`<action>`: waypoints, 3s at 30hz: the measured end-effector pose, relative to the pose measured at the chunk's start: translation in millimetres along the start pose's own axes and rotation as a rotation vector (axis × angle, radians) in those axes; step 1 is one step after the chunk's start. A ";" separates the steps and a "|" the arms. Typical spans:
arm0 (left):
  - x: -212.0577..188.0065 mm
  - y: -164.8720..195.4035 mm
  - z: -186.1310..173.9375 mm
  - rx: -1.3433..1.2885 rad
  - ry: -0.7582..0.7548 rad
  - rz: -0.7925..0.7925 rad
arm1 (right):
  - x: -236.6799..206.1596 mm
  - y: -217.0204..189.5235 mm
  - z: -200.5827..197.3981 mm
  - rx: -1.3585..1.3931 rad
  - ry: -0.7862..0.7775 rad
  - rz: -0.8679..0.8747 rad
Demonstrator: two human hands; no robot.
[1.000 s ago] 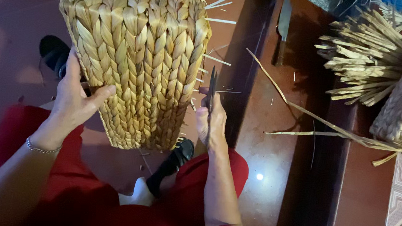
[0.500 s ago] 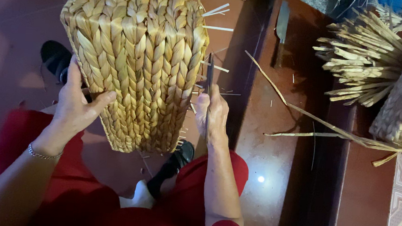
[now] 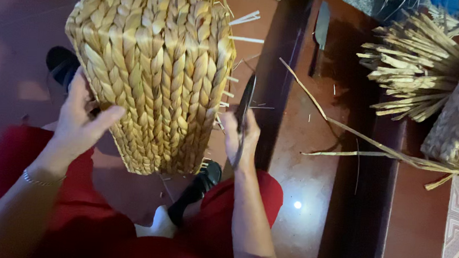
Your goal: The person sits on the floor weaving a water hyacinth basket, folding and tucking flat woven strips along the rim and pressing them into place by hand. They then rotate the basket and use scissors to trim the protruding straw ends around its sides.
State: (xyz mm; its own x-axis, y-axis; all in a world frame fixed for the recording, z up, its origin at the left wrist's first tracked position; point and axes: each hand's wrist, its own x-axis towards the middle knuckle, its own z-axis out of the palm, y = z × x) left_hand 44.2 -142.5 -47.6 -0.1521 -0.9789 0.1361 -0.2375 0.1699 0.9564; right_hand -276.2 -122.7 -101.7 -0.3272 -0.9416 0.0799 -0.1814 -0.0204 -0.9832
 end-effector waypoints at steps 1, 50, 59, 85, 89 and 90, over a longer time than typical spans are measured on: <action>-2.6 4.6 -3.5 -0.122 0.003 -0.022 | -8.9 4.9 2.4 0.035 -0.002 -0.004; -113.2 45.5 -8.5 -0.279 -0.011 -0.076 | -189.1 -63.1 -60.1 -0.520 -0.250 -0.246; -109.7 50.3 -6.9 -0.303 -0.012 -0.088 | -193.1 -41.0 -58.8 -0.585 -0.225 -0.254; -113.3 49.5 -7.0 -0.332 0.007 -0.125 | -161.3 -93.8 -59.8 -0.691 -0.343 -0.180; -112.5 52.6 -6.6 -0.337 0.001 -0.134 | -166.7 -92.3 -63.1 -0.522 -0.345 -0.101; -112.2 52.6 -6.9 -0.334 -0.003 -0.124 | -167.9 -92.8 -65.1 -0.483 -0.366 -0.068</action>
State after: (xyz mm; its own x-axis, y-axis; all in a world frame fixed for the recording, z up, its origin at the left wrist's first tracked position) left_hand 55.3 -24.5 -10.8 -0.1448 -0.9894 0.0129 0.0720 0.0025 0.9974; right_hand -264.8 59.2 -13.2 0.0242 -0.9997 -0.0056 -0.6190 -0.0106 -0.7853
